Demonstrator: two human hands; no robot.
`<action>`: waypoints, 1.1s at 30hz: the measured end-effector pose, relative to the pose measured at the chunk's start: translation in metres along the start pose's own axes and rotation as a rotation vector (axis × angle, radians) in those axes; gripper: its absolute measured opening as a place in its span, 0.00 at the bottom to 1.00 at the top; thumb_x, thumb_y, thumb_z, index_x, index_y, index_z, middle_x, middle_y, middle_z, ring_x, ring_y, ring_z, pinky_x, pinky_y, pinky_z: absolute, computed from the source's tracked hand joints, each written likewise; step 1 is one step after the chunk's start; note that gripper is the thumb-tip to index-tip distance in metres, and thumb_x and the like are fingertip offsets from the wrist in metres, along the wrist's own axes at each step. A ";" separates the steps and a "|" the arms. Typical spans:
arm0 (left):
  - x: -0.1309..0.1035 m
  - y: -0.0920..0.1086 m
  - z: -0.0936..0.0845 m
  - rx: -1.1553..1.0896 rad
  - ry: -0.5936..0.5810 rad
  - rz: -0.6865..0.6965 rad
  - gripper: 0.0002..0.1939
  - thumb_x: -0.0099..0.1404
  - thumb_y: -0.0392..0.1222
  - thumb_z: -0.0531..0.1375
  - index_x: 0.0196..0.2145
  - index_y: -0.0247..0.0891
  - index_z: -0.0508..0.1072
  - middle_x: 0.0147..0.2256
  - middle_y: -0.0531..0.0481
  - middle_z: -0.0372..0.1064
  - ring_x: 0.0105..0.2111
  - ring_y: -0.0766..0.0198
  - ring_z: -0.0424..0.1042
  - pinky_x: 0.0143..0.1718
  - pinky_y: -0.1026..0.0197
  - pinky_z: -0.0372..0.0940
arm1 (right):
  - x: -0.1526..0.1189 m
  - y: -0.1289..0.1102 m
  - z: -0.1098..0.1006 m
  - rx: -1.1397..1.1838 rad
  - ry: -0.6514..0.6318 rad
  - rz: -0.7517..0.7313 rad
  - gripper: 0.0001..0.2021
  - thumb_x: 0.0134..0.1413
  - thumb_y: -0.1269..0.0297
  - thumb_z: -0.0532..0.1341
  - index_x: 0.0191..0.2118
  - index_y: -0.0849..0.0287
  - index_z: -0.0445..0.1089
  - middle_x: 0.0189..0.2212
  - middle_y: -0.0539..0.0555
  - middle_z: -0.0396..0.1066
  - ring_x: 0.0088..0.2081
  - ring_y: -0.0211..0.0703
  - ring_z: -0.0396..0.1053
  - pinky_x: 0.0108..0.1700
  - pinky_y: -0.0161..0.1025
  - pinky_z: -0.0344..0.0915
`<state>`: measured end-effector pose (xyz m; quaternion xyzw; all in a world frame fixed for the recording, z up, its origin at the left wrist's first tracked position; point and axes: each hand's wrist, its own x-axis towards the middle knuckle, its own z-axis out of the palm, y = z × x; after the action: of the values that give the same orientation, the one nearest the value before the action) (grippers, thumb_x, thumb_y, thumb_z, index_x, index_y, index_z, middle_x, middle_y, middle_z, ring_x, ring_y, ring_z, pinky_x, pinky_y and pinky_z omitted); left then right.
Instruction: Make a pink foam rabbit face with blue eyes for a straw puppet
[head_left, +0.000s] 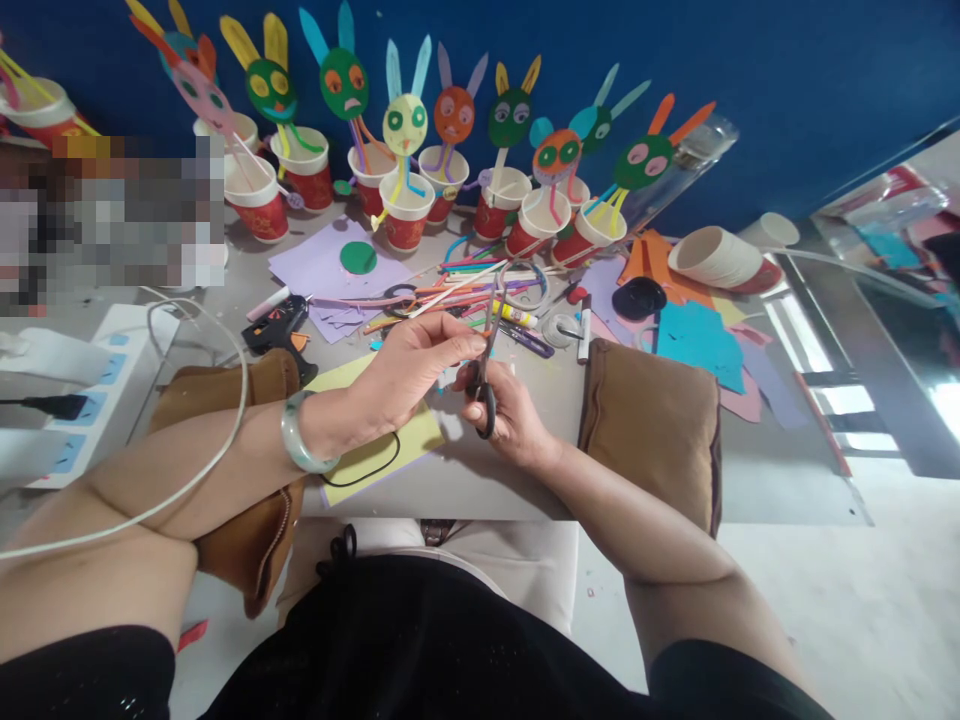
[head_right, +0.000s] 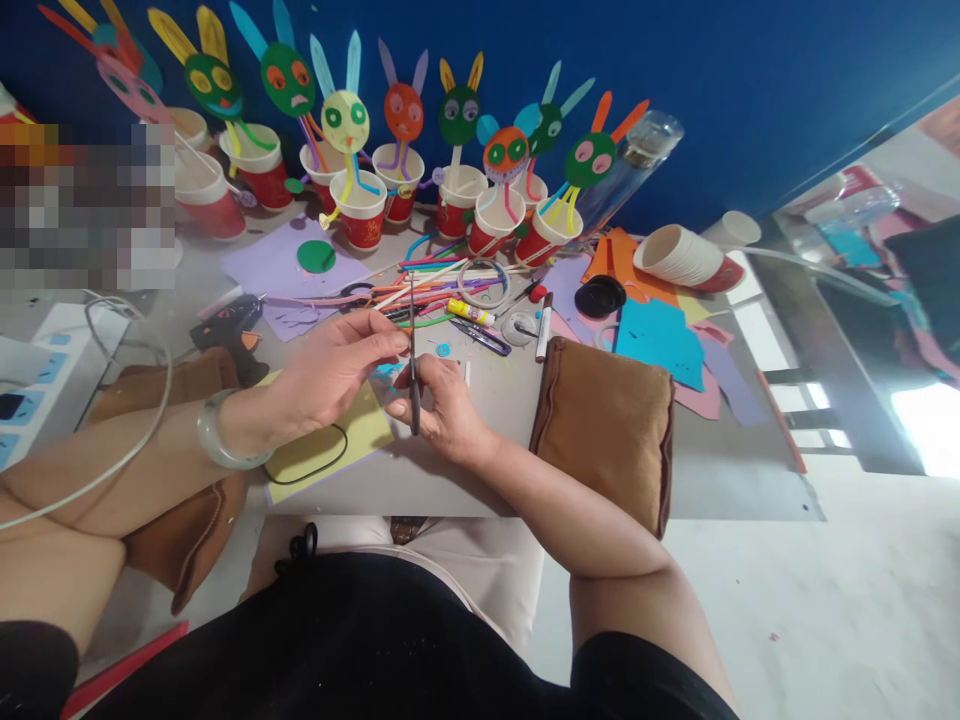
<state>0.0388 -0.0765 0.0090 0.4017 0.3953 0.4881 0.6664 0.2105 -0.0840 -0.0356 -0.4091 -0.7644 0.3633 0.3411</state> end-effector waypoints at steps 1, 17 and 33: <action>0.000 0.000 0.000 0.014 0.006 0.003 0.12 0.57 0.44 0.70 0.26 0.40 0.71 0.25 0.56 0.69 0.26 0.69 0.66 0.31 0.62 0.64 | 0.000 0.000 0.000 -0.004 -0.001 0.005 0.38 0.54 0.19 0.51 0.33 0.54 0.69 0.29 0.53 0.71 0.33 0.46 0.66 0.43 0.46 0.62; 0.002 -0.003 -0.002 0.054 0.045 0.042 0.10 0.59 0.43 0.69 0.27 0.40 0.72 0.27 0.55 0.71 0.29 0.68 0.68 0.35 0.61 0.65 | 0.002 -0.003 -0.004 0.294 0.128 0.113 0.32 0.55 0.25 0.61 0.31 0.55 0.70 0.27 0.50 0.67 0.30 0.42 0.64 0.37 0.42 0.63; 0.003 -0.002 -0.009 0.355 -0.108 0.070 0.09 0.59 0.44 0.69 0.29 0.37 0.75 0.28 0.54 0.72 0.30 0.67 0.67 0.33 0.61 0.60 | 0.005 0.006 -0.008 0.514 0.365 0.077 0.13 0.49 0.50 0.77 0.33 0.52 0.82 0.30 0.49 0.75 0.33 0.40 0.69 0.37 0.39 0.66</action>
<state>0.0318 -0.0722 0.0037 0.5522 0.4247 0.4115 0.5877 0.2170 -0.0748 -0.0349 -0.3967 -0.5577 0.4778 0.5508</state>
